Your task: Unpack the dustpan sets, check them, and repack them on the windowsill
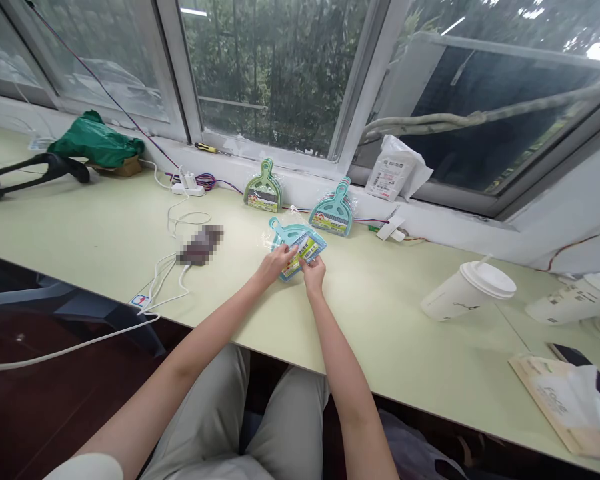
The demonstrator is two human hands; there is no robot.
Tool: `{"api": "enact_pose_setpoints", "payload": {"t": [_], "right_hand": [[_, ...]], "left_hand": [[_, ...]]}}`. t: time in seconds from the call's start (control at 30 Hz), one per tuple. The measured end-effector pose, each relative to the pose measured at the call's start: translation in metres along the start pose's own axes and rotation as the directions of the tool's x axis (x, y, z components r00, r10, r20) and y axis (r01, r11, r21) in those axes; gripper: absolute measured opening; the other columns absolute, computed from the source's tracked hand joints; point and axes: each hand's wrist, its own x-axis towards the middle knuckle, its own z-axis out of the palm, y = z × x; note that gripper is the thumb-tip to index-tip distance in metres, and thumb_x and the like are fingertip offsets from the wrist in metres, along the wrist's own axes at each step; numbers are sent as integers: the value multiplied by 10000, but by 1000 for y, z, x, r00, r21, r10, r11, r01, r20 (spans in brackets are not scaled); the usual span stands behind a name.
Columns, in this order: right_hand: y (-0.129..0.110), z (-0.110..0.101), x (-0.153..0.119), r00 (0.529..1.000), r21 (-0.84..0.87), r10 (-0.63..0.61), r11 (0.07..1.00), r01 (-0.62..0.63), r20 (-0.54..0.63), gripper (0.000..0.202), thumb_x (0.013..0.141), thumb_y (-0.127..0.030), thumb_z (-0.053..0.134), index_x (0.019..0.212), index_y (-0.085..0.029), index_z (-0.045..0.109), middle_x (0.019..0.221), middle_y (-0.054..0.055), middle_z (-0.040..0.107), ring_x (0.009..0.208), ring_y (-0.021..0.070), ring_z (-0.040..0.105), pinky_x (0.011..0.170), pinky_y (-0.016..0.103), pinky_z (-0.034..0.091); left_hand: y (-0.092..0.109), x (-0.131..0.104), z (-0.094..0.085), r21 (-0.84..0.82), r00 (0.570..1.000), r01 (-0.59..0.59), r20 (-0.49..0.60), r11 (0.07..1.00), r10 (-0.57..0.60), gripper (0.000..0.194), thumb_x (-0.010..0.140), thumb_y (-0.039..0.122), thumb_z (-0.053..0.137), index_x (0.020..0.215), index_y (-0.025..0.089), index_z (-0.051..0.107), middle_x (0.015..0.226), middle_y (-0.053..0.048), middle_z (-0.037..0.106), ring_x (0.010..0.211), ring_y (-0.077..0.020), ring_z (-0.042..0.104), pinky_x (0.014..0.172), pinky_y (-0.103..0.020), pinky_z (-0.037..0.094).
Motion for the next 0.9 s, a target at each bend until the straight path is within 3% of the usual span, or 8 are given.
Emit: {"api": "enact_pose_setpoints", "payload": {"t": [0.13, 0.47, 0.6, 0.77, 0.9], "right_hand": [[1, -3, 0, 1000, -41, -3, 999, 2, -17, 481, 541, -382, 778, 929, -172, 588, 837, 49, 719, 765, 189, 663, 701, 330, 545], [7, -6, 5, 996, 74, 13, 997, -6, -93, 507, 544, -354, 796, 970, -159, 602, 833, 42, 716, 766, 172, 666, 708, 313, 547], [2, -5, 5, 997, 68, 19, 998, -14, -72, 516, 544, -363, 799, 980, -162, 610, 824, 37, 722, 742, 171, 669, 689, 304, 549], [-1, 2, 2, 999, 32, 28, 999, -29, 22, 495, 512, -341, 803, 938, -163, 623, 733, 15, 716, 639, 162, 647, 603, 278, 533], [1, 7, 0, 997, 12, 20, 1000, -21, 72, 464, 505, -315, 798, 912, -164, 634, 713, 5, 714, 616, 158, 642, 590, 268, 520]], "left_hand": [[0, 2, 6, -43, 998, -56, 5, 998, 56, 295, 896, 127, 341, 1050, 144, 593, 1009, -147, 533, 965, -258, 539, 844, -368, 440], [8, -7, 10, -238, 989, -70, -144, 969, 36, 352, 909, 215, 361, 1203, 207, 554, 1255, -169, 517, 1208, -312, 463, 1033, -468, 278], [15, -7, 9, -251, 991, -62, -133, 966, 30, 357, 891, 221, 407, 1217, 213, 551, 1273, -166, 504, 1192, -314, 470, 1017, -469, 303], [14, -1, 6, -110, 992, 40, -112, 993, -52, 443, 883, 165, 386, 1313, 213, 481, 1158, -143, 525, 1044, -258, 527, 887, -378, 426], [11, 2, 4, -59, 995, -5, -103, 998, -1, 456, 877, 119, 368, 1307, 211, 487, 1052, -119, 543, 977, -225, 548, 830, -318, 456]]}}
